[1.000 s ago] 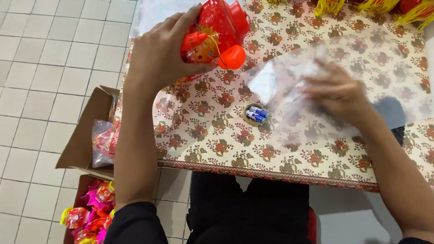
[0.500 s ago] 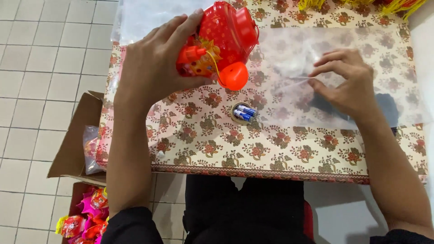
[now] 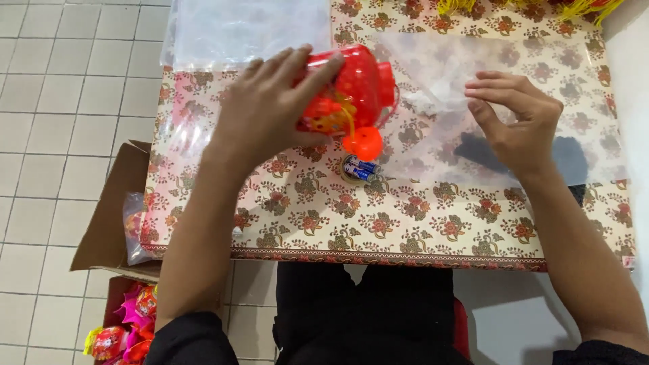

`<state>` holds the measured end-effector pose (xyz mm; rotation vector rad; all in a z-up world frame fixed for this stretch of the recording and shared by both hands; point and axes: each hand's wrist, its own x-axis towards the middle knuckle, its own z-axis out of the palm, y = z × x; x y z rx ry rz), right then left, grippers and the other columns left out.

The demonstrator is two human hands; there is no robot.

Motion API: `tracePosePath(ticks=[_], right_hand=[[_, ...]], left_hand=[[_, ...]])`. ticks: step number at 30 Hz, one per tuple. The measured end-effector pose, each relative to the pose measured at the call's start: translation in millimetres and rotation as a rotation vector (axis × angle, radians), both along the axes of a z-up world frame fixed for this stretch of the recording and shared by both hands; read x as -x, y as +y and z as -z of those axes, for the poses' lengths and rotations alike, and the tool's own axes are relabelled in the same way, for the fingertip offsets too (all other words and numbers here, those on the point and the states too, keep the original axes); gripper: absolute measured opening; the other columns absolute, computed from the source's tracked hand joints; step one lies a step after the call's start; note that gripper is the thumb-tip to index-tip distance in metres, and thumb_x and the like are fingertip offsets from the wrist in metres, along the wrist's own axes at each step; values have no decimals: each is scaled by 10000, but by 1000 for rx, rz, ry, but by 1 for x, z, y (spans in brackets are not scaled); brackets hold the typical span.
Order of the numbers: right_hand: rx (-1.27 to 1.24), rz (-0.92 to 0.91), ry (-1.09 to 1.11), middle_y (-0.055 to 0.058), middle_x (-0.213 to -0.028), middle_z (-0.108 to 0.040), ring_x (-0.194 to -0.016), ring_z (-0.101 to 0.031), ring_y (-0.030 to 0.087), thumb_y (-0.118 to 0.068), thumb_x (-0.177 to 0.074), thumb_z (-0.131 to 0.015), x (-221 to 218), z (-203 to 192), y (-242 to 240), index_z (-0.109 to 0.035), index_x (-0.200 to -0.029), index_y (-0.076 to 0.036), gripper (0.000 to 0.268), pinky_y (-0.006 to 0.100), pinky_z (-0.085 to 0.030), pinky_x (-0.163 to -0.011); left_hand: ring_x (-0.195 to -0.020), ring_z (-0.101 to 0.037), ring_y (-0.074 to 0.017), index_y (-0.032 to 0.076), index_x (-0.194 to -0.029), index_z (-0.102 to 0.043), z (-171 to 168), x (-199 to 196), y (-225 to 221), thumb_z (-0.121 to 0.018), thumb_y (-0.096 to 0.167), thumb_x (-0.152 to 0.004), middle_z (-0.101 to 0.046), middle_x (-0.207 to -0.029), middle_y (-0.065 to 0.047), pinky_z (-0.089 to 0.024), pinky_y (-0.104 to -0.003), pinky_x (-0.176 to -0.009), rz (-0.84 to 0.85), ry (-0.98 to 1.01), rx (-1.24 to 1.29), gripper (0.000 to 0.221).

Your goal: Assembling decorative lanterns by attaching plastic handles and then packaging them into individual plastic bags.

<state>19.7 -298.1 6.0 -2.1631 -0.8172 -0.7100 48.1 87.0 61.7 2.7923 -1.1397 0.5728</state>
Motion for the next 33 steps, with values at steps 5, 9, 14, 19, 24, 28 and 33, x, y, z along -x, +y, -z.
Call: tracePosePath(ticks=[5,9,14,19,24,28,33], right_hand=[[22,-22,-74,319,-1112,-727,-1149,-711,483,124,-1039,-763,3,-1,7,-732,-1118,164,94,524,-600,-1043],[-42,15,-116,310,-1118,-722,-1167,-693,476,89,-1076,-745,7,-4,10,-731,-1133,158,91,533,-574,-1061],[-39,62,-110,315,-1136,-717,-1190,-678,468,82,-1110,-733,4,1,6,-723,-1161,159,93,540,-547,-1103],[22,41,-53,277,-1112,-740,-1153,-691,429,130,-1011,-801,7,-2,18,-758,-1129,128,125,490,-580,-1029],[-29,97,-144,289,-1089,-739,-1109,-706,442,102,-1062,-754,4,3,11,-745,-1132,138,80,507,-577,-1013],[-73,121,-173,290,-1075,-735,-1089,-704,440,77,-1083,-727,3,3,12,-740,-1128,143,81,507,-586,-986],[-53,122,-195,278,-1071,-741,-1086,-709,437,93,-1073,-739,4,-2,15,-750,-1118,138,65,504,-585,-974]], left_hand=[[-1310,-558,-350,250,-1582,-334,19,5,-28,-680,820,-895,-524,-1484,-235,-533,-511,-1047,-27,-189,-112,957],[-1291,-577,-360,266,-1581,-334,28,14,-55,-560,825,-968,-558,-1455,-214,-533,-520,-1056,-96,-303,-150,860],[-1348,-553,-386,262,-1608,-244,40,17,-72,-511,765,-1126,-509,-1506,-228,-522,-542,-1100,-97,-348,-167,746],[-1514,-201,-524,112,-1636,-210,38,22,-77,-805,195,-1106,-220,-1644,-348,-62,-684,-1185,127,6,-33,801],[-1574,8,-379,195,-1625,-64,-15,25,-70,-485,726,-938,11,-1686,-167,81,-779,-1127,22,298,-126,965],[-1530,186,-340,308,-1659,3,-33,26,-51,-646,950,-661,190,-1651,-111,163,-743,-1143,-175,370,-204,1353],[-1519,92,-342,266,-1621,144,-14,7,-16,-1010,622,-534,263,-1625,-133,-85,-739,-1165,-220,515,-58,1625]])
